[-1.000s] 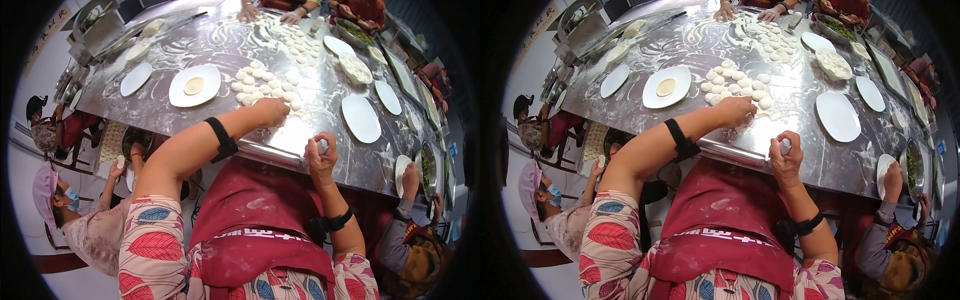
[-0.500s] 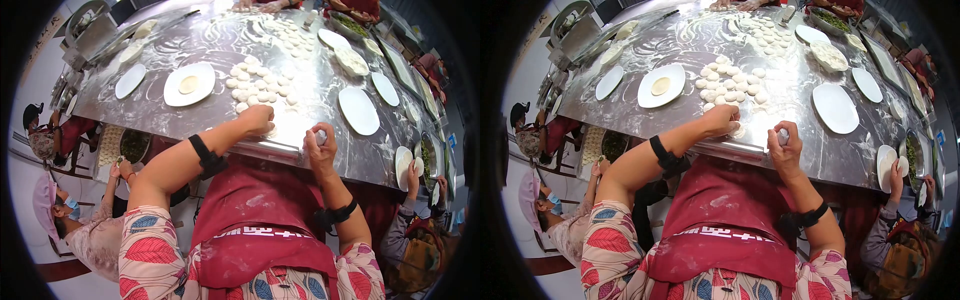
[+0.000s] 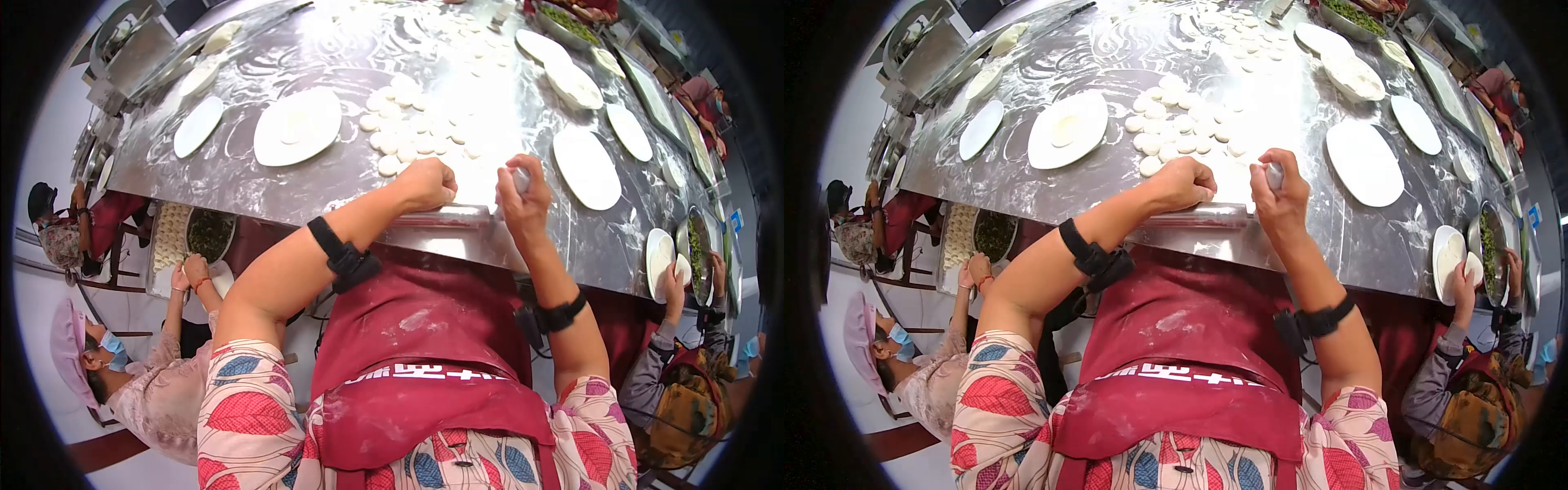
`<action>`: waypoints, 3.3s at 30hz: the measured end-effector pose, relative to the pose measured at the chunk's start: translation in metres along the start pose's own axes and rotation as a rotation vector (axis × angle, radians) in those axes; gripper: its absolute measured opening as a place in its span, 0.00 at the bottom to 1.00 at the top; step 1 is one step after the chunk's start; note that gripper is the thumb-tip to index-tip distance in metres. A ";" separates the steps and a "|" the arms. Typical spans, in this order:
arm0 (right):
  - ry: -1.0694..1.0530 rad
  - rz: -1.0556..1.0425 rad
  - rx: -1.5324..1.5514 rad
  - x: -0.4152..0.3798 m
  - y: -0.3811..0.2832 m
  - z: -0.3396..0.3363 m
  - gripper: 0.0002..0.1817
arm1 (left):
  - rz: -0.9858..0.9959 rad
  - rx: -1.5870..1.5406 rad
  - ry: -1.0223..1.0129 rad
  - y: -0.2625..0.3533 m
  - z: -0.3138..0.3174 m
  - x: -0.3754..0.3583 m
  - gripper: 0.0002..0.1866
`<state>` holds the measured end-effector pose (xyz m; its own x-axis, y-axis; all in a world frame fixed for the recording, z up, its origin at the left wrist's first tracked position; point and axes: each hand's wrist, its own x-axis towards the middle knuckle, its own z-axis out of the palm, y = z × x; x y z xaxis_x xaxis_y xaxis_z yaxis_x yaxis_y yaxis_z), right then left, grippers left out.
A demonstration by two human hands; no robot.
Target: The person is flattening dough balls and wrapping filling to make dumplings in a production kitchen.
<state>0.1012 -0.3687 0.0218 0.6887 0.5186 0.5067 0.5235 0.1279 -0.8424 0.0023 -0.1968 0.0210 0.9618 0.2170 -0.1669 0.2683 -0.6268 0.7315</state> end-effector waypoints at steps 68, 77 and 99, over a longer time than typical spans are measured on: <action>0.062 -0.010 -0.176 0.018 0.023 0.011 0.07 | 0.039 0.098 0.060 -0.009 0.000 0.006 0.10; 0.049 0.084 0.010 -0.023 0.006 -0.005 0.08 | 0.019 0.078 0.012 0.007 -0.001 -0.017 0.09; 0.033 0.051 -0.146 -0.002 0.013 -0.001 0.08 | 0.032 0.101 -0.018 0.001 0.003 0.009 0.10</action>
<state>0.1070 -0.3686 0.0105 0.7310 0.4929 0.4720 0.5533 -0.0231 -0.8327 0.0112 -0.1978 0.0177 0.9704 0.1829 -0.1574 0.2411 -0.7054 0.6666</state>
